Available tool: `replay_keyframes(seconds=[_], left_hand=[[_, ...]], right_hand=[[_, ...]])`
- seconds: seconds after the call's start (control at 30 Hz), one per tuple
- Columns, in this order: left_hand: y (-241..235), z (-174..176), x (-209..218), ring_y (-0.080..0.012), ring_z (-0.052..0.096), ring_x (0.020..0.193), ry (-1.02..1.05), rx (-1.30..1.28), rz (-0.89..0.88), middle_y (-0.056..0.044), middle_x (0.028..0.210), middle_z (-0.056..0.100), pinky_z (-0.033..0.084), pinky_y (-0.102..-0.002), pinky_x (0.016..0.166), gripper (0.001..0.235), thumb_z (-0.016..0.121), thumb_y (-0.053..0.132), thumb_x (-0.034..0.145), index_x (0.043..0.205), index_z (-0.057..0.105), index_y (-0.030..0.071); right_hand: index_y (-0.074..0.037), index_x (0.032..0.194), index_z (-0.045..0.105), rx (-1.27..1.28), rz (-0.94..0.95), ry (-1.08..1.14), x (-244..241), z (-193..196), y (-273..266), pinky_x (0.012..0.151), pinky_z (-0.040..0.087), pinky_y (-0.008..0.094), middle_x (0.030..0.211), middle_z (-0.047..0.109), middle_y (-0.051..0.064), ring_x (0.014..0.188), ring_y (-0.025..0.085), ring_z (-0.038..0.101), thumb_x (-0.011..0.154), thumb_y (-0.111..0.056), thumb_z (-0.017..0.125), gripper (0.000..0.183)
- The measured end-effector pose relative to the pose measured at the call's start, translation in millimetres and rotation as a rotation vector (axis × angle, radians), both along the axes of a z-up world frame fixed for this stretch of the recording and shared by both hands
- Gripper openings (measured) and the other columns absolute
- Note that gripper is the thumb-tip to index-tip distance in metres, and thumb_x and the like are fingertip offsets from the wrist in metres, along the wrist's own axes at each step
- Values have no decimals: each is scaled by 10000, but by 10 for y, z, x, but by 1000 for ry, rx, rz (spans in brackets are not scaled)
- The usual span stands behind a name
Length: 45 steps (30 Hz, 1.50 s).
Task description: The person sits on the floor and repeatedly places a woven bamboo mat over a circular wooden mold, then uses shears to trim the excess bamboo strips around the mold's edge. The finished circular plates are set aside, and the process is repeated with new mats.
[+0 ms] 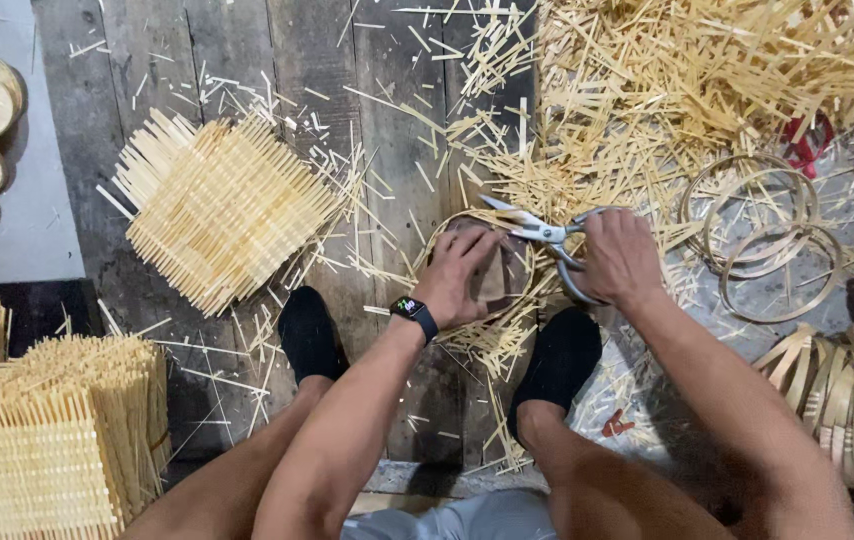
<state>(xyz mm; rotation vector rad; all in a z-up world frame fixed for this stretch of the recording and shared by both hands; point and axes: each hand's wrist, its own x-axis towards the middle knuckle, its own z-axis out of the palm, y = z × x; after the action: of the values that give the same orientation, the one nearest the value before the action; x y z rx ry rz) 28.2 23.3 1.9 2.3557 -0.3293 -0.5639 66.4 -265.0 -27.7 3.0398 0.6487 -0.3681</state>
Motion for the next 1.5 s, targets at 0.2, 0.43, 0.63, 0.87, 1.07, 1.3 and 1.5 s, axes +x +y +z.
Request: replay_keyframes(seconds=[0.2, 0.43, 0.63, 0.87, 1.07, 1.3, 1.5], left_hand=[[-250, 55, -278, -456, 332, 1391, -88, 67, 329, -284, 1507, 345, 348, -553, 1117, 1262, 945, 283, 510, 1554, 249, 148], [-308, -201, -412, -408, 466, 1369, -123, -20, 440, -223, 1522, 460, 393, -504, 1172, 1133, 864, 243, 659, 1608, 264, 93], [-135, -114, -272, -404, 503, 1338, -43, -66, 296, -200, 1503, 491, 396, -496, 1179, 1094, 849, 240, 647, 1598, 316, 142], [-31, -37, -188, -435, 439, 1358, 12, -116, 97, -209, 1490, 484, 363, -501, 1195, 1135, 871, 128, 569, 1573, 344, 175], [-283, 33, -388, -446, 414, 1281, -55, -65, 343, -230, 1383, 433, 369, -527, 1115, 1112, 907, 172, 585, 1545, 352, 241], [-164, -56, -318, -429, 422, 1314, -87, -57, 240, -175, 1409, 474, 371, -535, 1164, 1004, 803, 76, 647, 1560, 430, 265], [-267, 120, -334, -467, 392, 1313, -149, 96, 422, -260, 1402, 404, 354, -586, 1110, 984, 897, 302, 572, 1468, 490, 294]], right_hand=[[-39, 1026, 659, -12, -33, 154, -21, -94, -116, 709, 555, 420, 904, 664, 155, 839, 290, 663, 916, -385, 653, 362], [-18, 901, 639, 134, 27, -139, -93, -81, -90, 753, 549, 438, 870, 640, 167, 848, 315, 636, 696, -470, 714, 502], [-32, 1029, 635, -77, -63, 298, -38, -9, -94, 679, 504, 394, 906, 602, 161, 828, 244, 579, 977, -457, 604, 429], [-25, 956, 631, -25, 44, 44, -58, -146, -43, 743, 470, 394, 837, 596, 135, 807, 251, 568, 806, -509, 664, 508], [-63, 974, 617, -31, 50, -45, -76, -196, -51, 786, 467, 399, 901, 600, 115, 889, 256, 578, 829, -393, 698, 369], [-53, 988, 630, -43, 25, 54, -46, -212, -7, 781, 519, 393, 894, 630, 127, 845, 253, 617, 865, -399, 650, 367], [-74, 1092, 644, -110, -54, 432, 86, -98, -84, 744, 567, 414, 937, 657, 158, 859, 269, 647, 955, -464, 553, 423]])
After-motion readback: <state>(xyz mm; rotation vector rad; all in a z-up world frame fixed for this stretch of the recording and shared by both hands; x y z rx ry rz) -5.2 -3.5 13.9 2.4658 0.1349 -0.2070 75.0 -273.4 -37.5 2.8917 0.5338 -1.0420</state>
